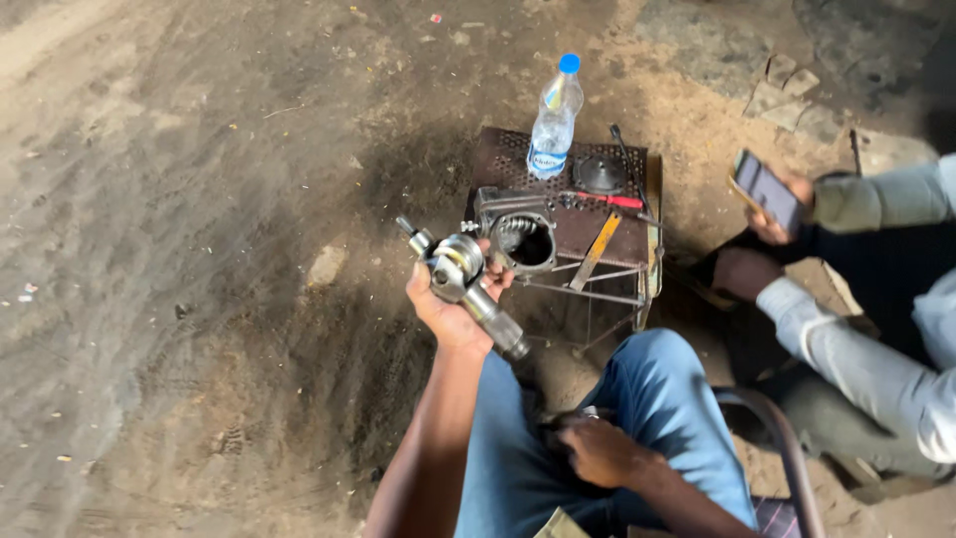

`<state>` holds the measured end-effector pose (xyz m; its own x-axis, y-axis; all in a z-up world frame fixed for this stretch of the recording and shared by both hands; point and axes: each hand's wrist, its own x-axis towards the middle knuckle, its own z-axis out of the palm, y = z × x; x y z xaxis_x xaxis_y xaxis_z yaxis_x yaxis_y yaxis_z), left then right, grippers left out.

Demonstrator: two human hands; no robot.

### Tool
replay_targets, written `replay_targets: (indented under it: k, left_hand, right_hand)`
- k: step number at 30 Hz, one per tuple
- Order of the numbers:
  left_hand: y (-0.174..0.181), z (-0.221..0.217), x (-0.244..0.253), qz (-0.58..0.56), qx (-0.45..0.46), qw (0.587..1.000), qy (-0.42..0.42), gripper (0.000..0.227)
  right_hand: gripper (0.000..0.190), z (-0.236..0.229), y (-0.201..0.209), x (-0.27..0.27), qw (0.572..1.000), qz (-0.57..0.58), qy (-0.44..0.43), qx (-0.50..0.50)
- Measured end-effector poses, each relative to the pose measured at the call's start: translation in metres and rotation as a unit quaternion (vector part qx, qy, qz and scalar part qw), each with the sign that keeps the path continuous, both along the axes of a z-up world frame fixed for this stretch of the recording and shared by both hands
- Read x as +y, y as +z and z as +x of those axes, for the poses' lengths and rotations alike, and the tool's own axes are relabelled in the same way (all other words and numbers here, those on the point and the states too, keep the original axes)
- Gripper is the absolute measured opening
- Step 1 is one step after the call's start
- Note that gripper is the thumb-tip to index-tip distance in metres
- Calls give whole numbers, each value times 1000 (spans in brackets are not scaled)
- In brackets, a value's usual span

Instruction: The person sits and uses a yellow file to smooth the surface of a cylindrical metal part held in the left hand. They wipe the part with a white cloth, then continue filing different sections of the metal component.

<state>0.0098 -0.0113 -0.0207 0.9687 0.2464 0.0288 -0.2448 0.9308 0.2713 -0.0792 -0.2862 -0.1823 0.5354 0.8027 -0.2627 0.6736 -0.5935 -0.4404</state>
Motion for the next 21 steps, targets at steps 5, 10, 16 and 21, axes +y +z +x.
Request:
replay_targets:
  k: [5, 10, 16, 21]
  left_hand:
    - [-5, 7, 5, 28, -4, 1000, -12, 88]
    - [-6, 5, 5, -4, 15, 1000, -8, 84]
    - [1, 8, 6, -16, -9, 1000, -19, 85]
    - [5, 0, 7, -37, -20, 999, -9, 84]
  right_hand:
    - [38, -16, -24, -11, 997, -71, -41, -17]
    - [52, -18, -6, -5, 991, -101, -93, -6]
    - [32, -13, 5, 8, 978, -172, -110, 41]
    - [38, -4, 16, 11, 969, -205, -107, 88]
